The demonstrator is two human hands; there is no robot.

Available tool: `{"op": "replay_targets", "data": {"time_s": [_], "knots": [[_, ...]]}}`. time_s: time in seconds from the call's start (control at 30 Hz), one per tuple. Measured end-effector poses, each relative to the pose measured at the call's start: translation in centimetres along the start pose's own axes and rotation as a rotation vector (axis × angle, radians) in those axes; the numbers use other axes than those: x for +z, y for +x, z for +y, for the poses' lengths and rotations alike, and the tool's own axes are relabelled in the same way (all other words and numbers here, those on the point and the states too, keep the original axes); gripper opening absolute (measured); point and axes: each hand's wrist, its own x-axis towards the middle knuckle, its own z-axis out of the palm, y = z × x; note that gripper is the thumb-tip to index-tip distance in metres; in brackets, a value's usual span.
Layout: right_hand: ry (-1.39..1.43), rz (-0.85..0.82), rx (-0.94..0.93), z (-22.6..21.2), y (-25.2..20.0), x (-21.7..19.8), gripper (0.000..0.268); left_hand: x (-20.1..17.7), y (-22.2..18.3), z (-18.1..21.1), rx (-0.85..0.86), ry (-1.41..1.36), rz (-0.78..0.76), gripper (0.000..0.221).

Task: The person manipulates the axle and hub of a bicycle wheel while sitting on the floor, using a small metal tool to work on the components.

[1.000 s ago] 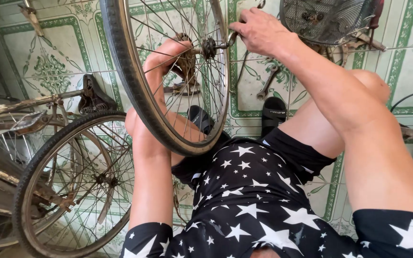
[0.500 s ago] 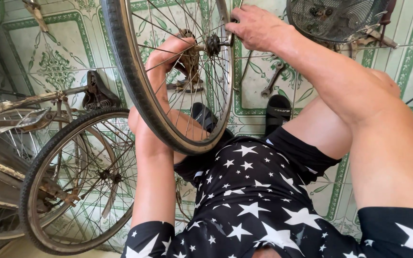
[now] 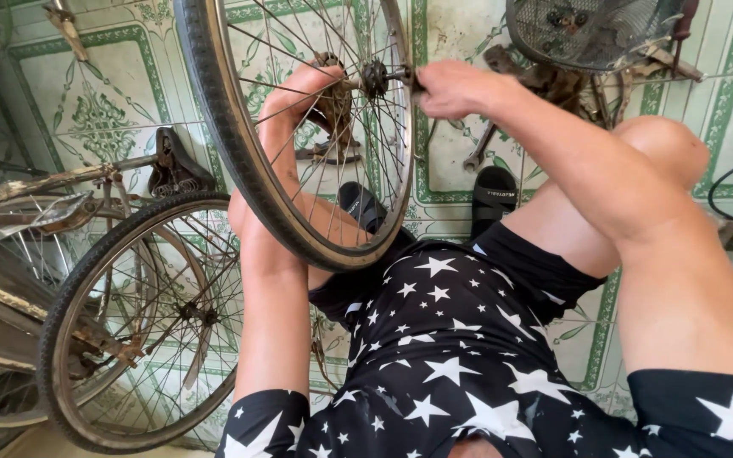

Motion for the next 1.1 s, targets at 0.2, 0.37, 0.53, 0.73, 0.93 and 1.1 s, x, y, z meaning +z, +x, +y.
{"op": "replay_targets", "data": {"time_s": [0.2, 0.37, 0.53, 0.73, 0.93, 1.1], "knots": [[0.27, -0.096, 0.137, -0.4, 0.3, 0.6, 0.022, 0.4, 0.0, -1.0, 0.043, -0.048, 0.003, 0.031], [1.218, -0.138, 0.16, 0.0, -0.7, 2.3, 0.017, 0.4, 0.3, -2.3, 0.133, -0.089, -0.033, 0.027], [1.57, -0.134, 0.055, -0.8, -1.9, 3.5, 0.021, 0.3, -0.3, -0.9, -0.02, 0.073, -0.015, 0.028], [1.861, 0.046, -0.03, -2.3, -1.3, 5.6, 0.016, -0.1, 0.5, -0.6, -0.014, -0.04, -0.105, 0.035], [1.911, 0.078, 0.002, -3.2, -1.7, 5.7, 0.017, -0.3, 0.3, -3.2, 0.022, -0.007, -0.108, 0.033], [1.52, 0.045, -0.003, -3.5, -2.8, 8.8, 0.019, -0.3, 0.6, -5.8, 0.142, -0.117, -0.088, 0.031]]}}
